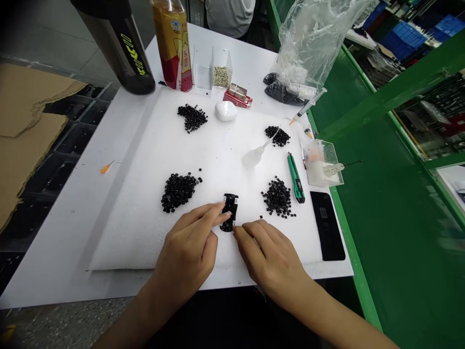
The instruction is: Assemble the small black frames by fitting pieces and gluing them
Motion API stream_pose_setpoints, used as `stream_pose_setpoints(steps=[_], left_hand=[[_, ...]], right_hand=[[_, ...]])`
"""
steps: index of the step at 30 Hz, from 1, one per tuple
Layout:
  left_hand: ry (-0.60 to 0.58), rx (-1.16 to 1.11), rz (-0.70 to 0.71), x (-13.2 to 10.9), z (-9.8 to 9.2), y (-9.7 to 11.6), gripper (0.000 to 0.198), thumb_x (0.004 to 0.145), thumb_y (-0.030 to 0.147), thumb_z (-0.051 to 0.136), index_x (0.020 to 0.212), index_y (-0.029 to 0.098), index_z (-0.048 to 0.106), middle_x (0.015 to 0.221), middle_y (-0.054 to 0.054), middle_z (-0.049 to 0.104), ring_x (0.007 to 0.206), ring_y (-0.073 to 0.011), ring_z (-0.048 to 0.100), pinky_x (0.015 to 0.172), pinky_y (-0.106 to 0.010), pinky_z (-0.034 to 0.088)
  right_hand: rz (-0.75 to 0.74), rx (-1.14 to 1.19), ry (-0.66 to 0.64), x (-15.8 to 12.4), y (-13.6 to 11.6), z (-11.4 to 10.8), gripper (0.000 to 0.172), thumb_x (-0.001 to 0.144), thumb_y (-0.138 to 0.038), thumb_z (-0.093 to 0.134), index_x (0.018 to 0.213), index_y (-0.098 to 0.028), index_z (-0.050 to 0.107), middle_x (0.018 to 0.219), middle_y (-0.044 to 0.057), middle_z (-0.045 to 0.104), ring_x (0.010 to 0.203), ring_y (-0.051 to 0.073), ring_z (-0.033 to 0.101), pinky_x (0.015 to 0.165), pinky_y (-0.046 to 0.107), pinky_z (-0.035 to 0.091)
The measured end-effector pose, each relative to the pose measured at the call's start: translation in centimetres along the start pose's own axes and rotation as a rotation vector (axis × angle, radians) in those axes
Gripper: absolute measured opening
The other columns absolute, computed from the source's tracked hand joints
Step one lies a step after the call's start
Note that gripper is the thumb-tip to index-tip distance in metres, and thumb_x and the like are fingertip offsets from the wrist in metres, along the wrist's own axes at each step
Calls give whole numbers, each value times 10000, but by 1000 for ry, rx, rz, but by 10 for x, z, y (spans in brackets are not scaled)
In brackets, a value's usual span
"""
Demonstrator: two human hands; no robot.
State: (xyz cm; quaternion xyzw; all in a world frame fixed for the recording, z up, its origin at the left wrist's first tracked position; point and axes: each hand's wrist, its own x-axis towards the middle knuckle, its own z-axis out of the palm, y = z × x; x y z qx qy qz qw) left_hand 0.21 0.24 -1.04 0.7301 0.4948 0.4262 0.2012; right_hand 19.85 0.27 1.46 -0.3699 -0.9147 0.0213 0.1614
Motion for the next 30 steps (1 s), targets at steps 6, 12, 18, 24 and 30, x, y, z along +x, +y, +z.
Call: stream_pose_setpoints(steps=[6, 12, 18, 24, 30], left_hand=[[-11, -12, 1, 0, -2, 1, 461, 948, -35, 405, 1376, 63, 546, 1184, -73, 748, 1250, -190, 611, 1043, -365, 563], [23, 13, 62, -3, -1, 0, 453, 921, -50, 433, 1338, 54, 578, 1167, -108, 739, 1235, -231, 619, 1017, -397, 567], [179, 11, 93, -8, 0, 2, 362, 906, -55, 464, 1203, 61, 635, 1008, -103, 741, 1017, -228, 677, 865, -387, 592], [197, 17, 59, -7, 0, 4, 352, 897, -52, 460, 1148, 86, 665, 906, -81, 732, 900, -230, 681, 781, -391, 593], [204, -11, 61, -8, -1, 1, 353, 892, -54, 464, 1151, 80, 662, 922, -89, 735, 921, -235, 681, 796, -403, 605]], right_hand=[[276, 312, 103, -2, -6, -10, 311, 924, -52, 644, 1196, -199, 673, 1039, 49, 693, 922, 137, 664, 814, 267, 567], [458, 297, 249, 58, 13, -21, 125, 953, -217, 656, 1058, -254, 714, 904, -10, 745, 764, 132, 692, 709, 277, 561], [199, 321, -56, 120, 30, 7, 107, 959, -205, 590, 1006, -200, 686, 965, 40, 727, 809, 149, 667, 713, 289, 550], [185, 250, -116, 128, 28, 20, 58, 945, -183, 576, 940, -190, 633, 926, 53, 669, 792, 162, 612, 691, 293, 499], [182, 243, -163, 127, 26, 4, 56, 944, -174, 576, 914, -194, 619, 906, 38, 660, 797, 155, 610, 716, 290, 498]])
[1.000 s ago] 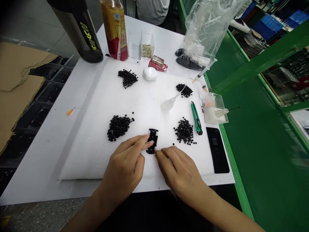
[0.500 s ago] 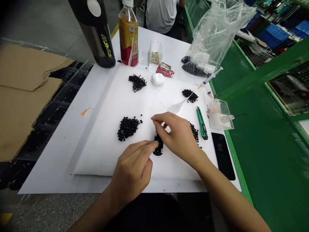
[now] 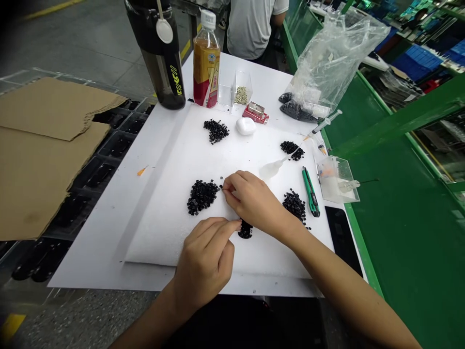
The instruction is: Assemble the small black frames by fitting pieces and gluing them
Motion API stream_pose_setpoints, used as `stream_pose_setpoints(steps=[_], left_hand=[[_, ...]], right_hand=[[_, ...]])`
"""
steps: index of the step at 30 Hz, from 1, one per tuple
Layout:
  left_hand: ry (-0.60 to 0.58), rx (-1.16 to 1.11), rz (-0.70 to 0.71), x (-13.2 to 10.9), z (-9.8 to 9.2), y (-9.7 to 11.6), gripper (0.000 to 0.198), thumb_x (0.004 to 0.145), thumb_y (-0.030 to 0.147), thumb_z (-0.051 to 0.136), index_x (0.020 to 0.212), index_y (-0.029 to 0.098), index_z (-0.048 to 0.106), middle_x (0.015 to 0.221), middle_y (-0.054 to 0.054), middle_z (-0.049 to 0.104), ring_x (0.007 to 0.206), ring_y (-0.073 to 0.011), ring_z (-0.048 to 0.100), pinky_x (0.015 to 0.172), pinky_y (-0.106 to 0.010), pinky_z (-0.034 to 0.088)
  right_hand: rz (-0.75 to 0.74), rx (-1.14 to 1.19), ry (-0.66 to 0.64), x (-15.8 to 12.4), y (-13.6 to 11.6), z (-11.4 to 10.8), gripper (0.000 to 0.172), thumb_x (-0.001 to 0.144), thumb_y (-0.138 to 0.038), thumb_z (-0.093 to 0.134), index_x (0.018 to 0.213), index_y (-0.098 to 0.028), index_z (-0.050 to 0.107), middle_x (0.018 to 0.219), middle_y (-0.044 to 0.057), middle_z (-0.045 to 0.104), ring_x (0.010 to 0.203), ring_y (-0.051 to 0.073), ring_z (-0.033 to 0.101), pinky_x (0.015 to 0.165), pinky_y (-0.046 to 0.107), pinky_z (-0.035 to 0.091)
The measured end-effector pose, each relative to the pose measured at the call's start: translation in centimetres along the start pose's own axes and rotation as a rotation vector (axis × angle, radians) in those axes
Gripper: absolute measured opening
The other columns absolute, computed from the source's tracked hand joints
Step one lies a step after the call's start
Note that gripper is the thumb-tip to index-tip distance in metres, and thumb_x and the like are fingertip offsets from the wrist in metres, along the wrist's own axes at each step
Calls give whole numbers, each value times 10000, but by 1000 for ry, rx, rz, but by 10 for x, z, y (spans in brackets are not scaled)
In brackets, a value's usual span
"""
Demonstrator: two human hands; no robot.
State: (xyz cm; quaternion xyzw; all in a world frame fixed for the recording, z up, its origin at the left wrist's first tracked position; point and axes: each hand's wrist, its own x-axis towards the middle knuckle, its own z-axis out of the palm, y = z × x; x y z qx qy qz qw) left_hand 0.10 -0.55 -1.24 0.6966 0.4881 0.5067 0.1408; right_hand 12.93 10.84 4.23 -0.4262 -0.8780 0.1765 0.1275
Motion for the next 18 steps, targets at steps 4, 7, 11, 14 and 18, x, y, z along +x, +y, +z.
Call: stream_pose_setpoints(steps=[4, 7, 11, 14, 18], left_hand=[[29, -38, -33, 0, -3, -1, 370, 896, -61, 457, 1168, 97, 652, 960, -94, 736, 1012, -242, 667, 862, -421, 614], [60, -86, -75, 0, -5, -1, 386, 905, -68, 436, 1164, 130, 644, 985, -75, 735, 1024, -216, 665, 879, -399, 621], [79, -121, -98, 1, -6, 0, 394, 902, -83, 427, 1138, 138, 651, 996, -64, 731, 995, -194, 671, 869, -377, 618], [66, -117, -81, 1, -7, 0, 396, 899, -89, 434, 1142, 135, 652, 980, -54, 726, 989, -188, 667, 863, -362, 609], [50, -126, -75, 1, -7, -1, 387, 893, -92, 443, 1137, 123, 654, 965, -47, 720, 975, -179, 660, 855, -346, 594]], right_hand=[[-5, -145, -5, -46, 7, -26, 61, 970, -224, 562, 932, -212, 608, 882, 34, 653, 701, 147, 589, 619, 286, 463], [-28, -249, -45, -88, 13, -31, 77, 976, -221, 543, 946, -214, 613, 857, 38, 632, 678, 155, 590, 600, 294, 469], [4, -171, -64, -114, 14, -12, 92, 962, -144, 539, 1003, -209, 590, 894, 35, 626, 745, 156, 620, 669, 292, 524], [51, -85, -21, -118, 14, 0, 107, 976, -134, 521, 1033, -215, 563, 934, 36, 629, 782, 149, 628, 696, 283, 535], [88, -82, -13, -125, 14, 4, 92, 1017, -179, 484, 1078, -226, 534, 982, 51, 617, 817, 164, 624, 710, 305, 535]])
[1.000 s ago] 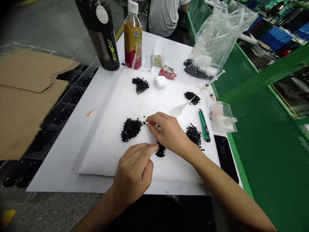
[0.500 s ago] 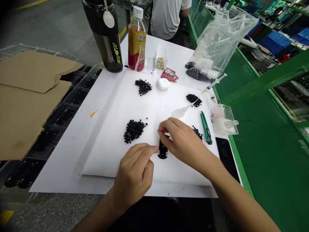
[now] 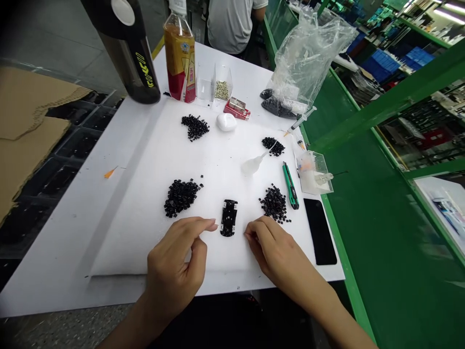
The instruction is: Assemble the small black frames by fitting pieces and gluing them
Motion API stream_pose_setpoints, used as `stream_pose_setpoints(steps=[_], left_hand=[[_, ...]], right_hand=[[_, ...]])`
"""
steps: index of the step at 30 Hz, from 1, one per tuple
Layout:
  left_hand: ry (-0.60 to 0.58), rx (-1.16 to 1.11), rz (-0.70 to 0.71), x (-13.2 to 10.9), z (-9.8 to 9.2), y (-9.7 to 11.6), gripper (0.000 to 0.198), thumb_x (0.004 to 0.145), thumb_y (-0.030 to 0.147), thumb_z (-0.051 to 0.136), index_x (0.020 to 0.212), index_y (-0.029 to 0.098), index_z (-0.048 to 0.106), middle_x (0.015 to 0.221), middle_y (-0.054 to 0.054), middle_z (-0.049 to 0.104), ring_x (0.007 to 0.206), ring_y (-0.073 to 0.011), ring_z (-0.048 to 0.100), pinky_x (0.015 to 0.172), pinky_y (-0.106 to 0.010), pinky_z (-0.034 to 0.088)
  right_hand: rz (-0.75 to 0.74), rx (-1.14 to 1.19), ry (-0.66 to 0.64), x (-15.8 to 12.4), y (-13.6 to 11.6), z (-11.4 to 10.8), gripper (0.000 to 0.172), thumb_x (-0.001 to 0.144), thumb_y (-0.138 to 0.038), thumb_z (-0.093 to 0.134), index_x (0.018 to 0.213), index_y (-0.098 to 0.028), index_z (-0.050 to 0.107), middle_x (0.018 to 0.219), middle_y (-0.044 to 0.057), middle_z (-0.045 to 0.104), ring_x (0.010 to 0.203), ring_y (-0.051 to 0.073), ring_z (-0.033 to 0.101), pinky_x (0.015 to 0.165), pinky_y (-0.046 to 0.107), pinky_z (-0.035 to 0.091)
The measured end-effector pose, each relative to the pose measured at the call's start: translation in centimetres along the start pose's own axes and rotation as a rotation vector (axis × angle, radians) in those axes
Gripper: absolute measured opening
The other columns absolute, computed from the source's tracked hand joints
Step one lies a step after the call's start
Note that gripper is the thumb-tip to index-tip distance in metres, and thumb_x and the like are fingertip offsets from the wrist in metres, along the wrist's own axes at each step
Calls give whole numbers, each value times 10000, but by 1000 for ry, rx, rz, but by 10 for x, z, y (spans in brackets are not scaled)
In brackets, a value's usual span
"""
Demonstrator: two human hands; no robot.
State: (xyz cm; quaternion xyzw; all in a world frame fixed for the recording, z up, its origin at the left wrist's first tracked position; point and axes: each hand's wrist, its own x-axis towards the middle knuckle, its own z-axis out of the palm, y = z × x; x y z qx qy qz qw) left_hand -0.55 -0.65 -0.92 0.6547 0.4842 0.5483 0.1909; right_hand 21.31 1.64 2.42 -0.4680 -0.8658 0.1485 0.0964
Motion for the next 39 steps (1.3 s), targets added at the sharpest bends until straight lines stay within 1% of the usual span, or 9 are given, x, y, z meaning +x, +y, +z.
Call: stream_pose_setpoints(steps=[4, 7, 10, 15, 19, 22, 31, 35, 39], left_hand=[[-40, 28, 0, 1, 2, -1, 418, 910, -88, 429, 1214, 114, 633, 1023, -51, 738, 1054, -190, 651, 923, -361, 568], [-104, 91, 3, 4, 4, -1, 513, 933, -96, 372, 1380, 102, 529, 1136, -49, 752, 1153, -187, 628, 982, -372, 524], [-181, 143, 4, 7, 5, -1, 545, 955, -79, 346, 1458, 105, 447, 1185, -42, 752, 1185, -191, 617, 960, -383, 492], [-237, 200, 19, 8, 5, -2, 527, 968, -57, 353, 1470, 88, 423, 1120, -51, 761, 1178, -227, 628, 912, -404, 479], [-241, 200, 3, 8, 5, -3, 550, 949, -60, 353, 1480, 74, 402, 1133, -61, 756, 1173, -231, 632, 923, -407, 480], [-242, 197, -5, 8, 6, -3, 551, 943, -61, 353, 1478, 64, 400, 1133, -60, 757, 1168, -228, 631, 925, -407, 480], [-248, 191, -18, 9, 5, -3, 536, 927, -57, 380, 1452, 40, 436, 1125, -48, 762, 1157, -228, 620, 936, -420, 473], [-254, 176, -36, 9, 5, -3, 536, 931, -56, 383, 1451, 59, 445, 1116, -25, 767, 1160, -223, 615, 947, -420, 461], [-262, 163, -57, 9, 4, -2, 543, 924, -63, 389, 1444, 75, 462, 1130, -9, 766, 1176, -206, 608, 959, -400, 451]], right_hand=[[9, 44, 113, -1, -14, 6, 113, 1014, -151, 495, 1099, -225, 506, 993, 58, 596, 840, 162, 603, 714, 292, 530], [-13, 60, 180, 6, -29, 17, 199, 1001, -122, 509, 1174, -219, 527, 1053, 80, 607, 919, 175, 620, 787, 312, 553], [-30, 36, 212, 13, -38, 25, 233, 989, -113, 526, 1195, -217, 557, 1057, 86, 617, 918, 185, 633, 791, 330, 571], [-49, -32, 137, 19, -39, 20, 260, 982, -86, 518, 1218, -188, 557, 1075, 101, 630, 922, 198, 636, 794, 344, 581], [-86, -109, 26, 22, -40, 10, 309, 942, -14, 501, 1209, -159, 558, 1083, 109, 634, 926, 215, 627, 796, 365, 581], [-81, -118, -9, 23, -41, 9, 298, 929, -12, 501, 1175, -166, 567, 1078, 107, 631, 923, 226, 625, 783, 378, 581], [-18, -128, 30, 23, -49, 10, 249, 938, -41, 500, 1131, -171, 587, 977, 81, 642, 832, 208, 621, 702, 360, 556], [-40, -162, 60, 24, -52, 10, 248, 937, -32, 510, 1115, -174, 610, 988, 79, 654, 834, 199, 630, 697, 344, 547], [-104, -231, 150, 17, -54, 13, 274, 926, -7, 553, 1152, -143, 628, 1026, 94, 668, 835, 190, 625, 669, 319, 535]])
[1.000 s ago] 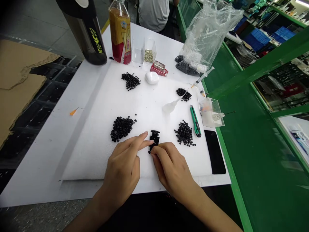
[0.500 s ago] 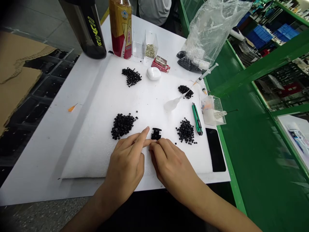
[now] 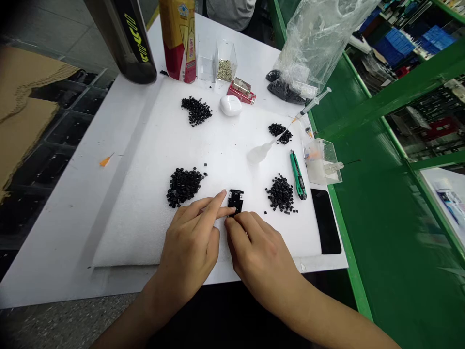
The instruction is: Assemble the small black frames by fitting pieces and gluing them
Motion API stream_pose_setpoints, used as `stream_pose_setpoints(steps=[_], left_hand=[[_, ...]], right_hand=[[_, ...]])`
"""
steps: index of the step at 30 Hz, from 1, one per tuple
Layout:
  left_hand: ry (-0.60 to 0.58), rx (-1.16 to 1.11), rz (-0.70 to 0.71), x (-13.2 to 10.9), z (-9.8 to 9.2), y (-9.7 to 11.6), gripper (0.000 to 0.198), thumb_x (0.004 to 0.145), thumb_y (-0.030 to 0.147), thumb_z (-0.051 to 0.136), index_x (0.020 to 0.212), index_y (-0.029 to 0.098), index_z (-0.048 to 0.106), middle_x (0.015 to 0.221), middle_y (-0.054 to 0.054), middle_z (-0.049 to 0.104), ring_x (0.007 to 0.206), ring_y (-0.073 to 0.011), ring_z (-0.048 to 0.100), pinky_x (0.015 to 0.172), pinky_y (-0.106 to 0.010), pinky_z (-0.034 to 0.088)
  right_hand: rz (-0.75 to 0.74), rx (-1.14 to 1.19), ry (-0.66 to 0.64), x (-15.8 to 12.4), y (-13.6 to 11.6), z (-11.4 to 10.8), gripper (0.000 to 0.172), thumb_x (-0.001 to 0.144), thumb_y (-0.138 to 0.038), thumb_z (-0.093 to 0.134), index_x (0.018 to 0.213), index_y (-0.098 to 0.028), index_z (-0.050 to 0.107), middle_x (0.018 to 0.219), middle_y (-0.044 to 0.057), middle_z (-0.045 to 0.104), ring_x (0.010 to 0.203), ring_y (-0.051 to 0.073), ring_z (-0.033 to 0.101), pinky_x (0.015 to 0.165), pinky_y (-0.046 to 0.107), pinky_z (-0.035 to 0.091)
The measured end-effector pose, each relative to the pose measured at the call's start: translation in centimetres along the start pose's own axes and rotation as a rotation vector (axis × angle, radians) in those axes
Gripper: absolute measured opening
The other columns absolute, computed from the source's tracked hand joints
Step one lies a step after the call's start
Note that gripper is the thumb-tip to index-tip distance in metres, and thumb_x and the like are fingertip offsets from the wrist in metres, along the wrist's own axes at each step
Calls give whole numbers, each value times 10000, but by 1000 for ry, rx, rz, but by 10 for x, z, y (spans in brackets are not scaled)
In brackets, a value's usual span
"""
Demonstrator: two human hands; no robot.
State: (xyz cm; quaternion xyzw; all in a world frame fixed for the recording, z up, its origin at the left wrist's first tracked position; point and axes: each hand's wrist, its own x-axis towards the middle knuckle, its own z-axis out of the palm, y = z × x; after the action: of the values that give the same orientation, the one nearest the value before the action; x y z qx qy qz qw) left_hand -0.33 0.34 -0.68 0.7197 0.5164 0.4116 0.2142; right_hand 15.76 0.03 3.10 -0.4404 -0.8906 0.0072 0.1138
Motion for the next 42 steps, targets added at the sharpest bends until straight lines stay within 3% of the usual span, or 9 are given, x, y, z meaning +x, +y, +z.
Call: stream_pose_setpoints(steps=[4, 9, 15, 21, 24, 29, 34, 38, 42], left_hand=[[9, -8, 3, 1, -1, 0, 548, 912, -71, 405, 1435, 77, 471, 1138, 0, 768, 1185, -195, 607, 962, -385, 449], [14, 22, 9, 1, 1, 0, 543, 905, -71, 413, 1421, 83, 485, 1131, 1, 774, 1181, -210, 616, 964, -398, 451], [5, 50, 30, 2, 1, 0, 549, 884, -82, 413, 1394, 97, 512, 1139, 20, 773, 1178, -202, 609, 955, -389, 442], [-235, 112, 158, 0, -17, -6, 570, 921, -94, 380, 1451, 99, 465, 1314, -30, 702, 1367, -207, 504, 1035, -380, 441], [-259, 184, 240, -2, -23, -9, 499, 965, -78, 394, 1422, 93, 500, 1305, -56, 696, 1370, -221, 505, 1059, -377, 452], [-276, 270, 339, 12, -26, -6, 426, 1012, -20, 400, 1412, 76, 508, 1248, -93, 708, 1279, -254, 573, 1015, -400, 500], [-519, 397, 541, 47, -26, -3, 577, 938, -82, 306, 1475, 87, 431, 1475, -100, 579, 1492, -287, 376, 1130, -481, 441], [-542, 460, 623, 60, -34, -8, 599, 929, -86, 320, 1511, 43, 368, 1438, -157, 595, 1416, -267, 487, 1158, -462, 443], [-428, 530, 605, 39, -43, -10, 533, 953, -32, 469, 1482, 23, 434, 1244, -177, 682, 1176, -301, 646, 1031, -484, 556]], right_hand=[[-39, -52, 111, -14, -4, 10, 405, 898, 15, 625, 1292, -79, 607, 993, 114, 667, 847, 197, 608, 714, 342, 536], [45, 62, 273, -25, -5, 28, 497, 841, 47, 690, 1307, -112, 626, 971, 100, 645, 870, 191, 601, 725, 337, 536], [116, 226, 280, -22, -3, 26, 473, 863, 17, 680, 1298, -166, 654, 969, 74, 644, 858, 163, 621, 706, 303, 550], [435, 505, 446, -35, 2, 21, 406, 907, -62, 656, 1263, -255, 680, 1083, 42, 697, 919, 156, 679, 764, 301, 574], [589, 566, 453, -34, 9, 18, 290, 933, -137, 659, 1182, -277, 706, 1052, 15, 708, 900, 146, 676, 771, 298, 558], [557, 556, 344, -13, 21, 5, 165, 954, -244, 653, 1109, -243, 711, 1003, 15, 718, 803, 133, 638, 739, 300, 539], [635, 621, 401, -11, 14, 13, 163, 964, -281, 631, 1102, -231, 703, 987, 23, 714, 792, 137, 648, 723, 299, 549], [842, 750, 581, -25, 16, 22, 180, 962, -339, 640, 1087, -238, 721, 871, 7, 707, 722, 134, 656, 692, 297, 563], [860, 756, 612, -27, 34, 12, 188, 948, -365, 658, 1059, -236, 737, 822, 3, 698, 696, 133, 647, 677, 298, 564]])
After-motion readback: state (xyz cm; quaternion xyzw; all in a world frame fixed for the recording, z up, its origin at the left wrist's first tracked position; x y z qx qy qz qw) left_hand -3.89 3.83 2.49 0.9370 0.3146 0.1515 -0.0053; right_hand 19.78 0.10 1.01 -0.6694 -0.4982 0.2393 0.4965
